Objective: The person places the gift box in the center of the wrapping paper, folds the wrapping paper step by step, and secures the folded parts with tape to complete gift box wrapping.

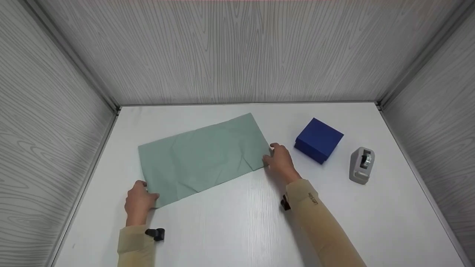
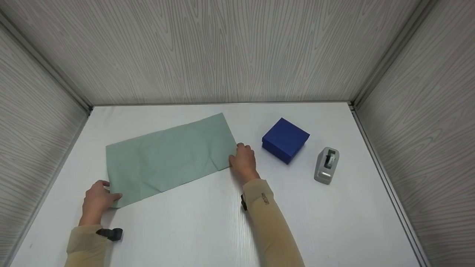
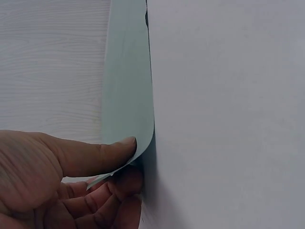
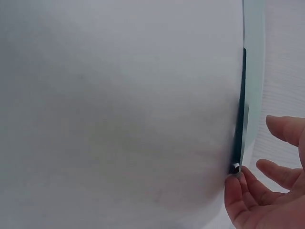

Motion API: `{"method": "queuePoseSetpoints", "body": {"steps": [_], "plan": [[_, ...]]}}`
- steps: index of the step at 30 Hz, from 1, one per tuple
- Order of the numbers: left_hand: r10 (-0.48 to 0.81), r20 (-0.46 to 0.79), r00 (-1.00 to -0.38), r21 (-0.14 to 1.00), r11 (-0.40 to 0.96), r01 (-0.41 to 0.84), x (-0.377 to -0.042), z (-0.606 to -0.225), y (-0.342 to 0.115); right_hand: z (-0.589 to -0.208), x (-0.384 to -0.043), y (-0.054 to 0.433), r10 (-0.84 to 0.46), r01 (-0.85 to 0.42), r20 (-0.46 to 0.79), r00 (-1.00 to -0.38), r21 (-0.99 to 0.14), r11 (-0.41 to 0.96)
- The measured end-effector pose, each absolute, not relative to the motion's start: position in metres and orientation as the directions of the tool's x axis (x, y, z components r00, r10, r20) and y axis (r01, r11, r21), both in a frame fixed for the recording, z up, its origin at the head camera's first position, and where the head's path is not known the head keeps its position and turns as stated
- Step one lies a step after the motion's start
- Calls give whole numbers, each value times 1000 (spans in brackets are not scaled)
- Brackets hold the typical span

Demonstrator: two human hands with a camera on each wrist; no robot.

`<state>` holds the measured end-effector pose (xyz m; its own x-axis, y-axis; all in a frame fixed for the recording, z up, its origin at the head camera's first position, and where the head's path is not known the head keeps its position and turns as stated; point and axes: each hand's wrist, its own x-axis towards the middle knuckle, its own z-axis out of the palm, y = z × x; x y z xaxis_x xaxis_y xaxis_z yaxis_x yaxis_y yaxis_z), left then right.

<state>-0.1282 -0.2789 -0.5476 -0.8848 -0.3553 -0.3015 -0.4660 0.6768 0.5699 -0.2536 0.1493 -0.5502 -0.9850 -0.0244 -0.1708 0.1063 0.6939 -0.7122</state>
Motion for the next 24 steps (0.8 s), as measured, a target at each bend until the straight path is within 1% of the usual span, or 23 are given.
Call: {"method": "queuePoseSetpoints", "body": {"steps": [5,8,12,15,20,24], "plan": [[-355,-298,-886,569,680,-463,-128,-549,-279,-548,-255,157,24,190,-223,-975,-764,617],[-351,-296,-888,569,682,-459,-129,-549,-280,-547,-258,163,64,253,-270,-961,-756,604],[-349,-283,-893,573,685,-449,-130,-549,-281,-546,-260,169,69,319,-349,-935,-735,598],[-353,-272,-895,570,691,-445,-130,-550,-281,-543,-259,174,47,326,-373,-927,-733,597],[-359,-228,-905,571,704,-423,-131,-549,-281,-539,-254,183,24,283,-345,-938,-726,626],[-364,-194,-911,584,703,-406,-132,-549,-277,-536,-246,190,30,271,-338,-941,-694,667]]}}
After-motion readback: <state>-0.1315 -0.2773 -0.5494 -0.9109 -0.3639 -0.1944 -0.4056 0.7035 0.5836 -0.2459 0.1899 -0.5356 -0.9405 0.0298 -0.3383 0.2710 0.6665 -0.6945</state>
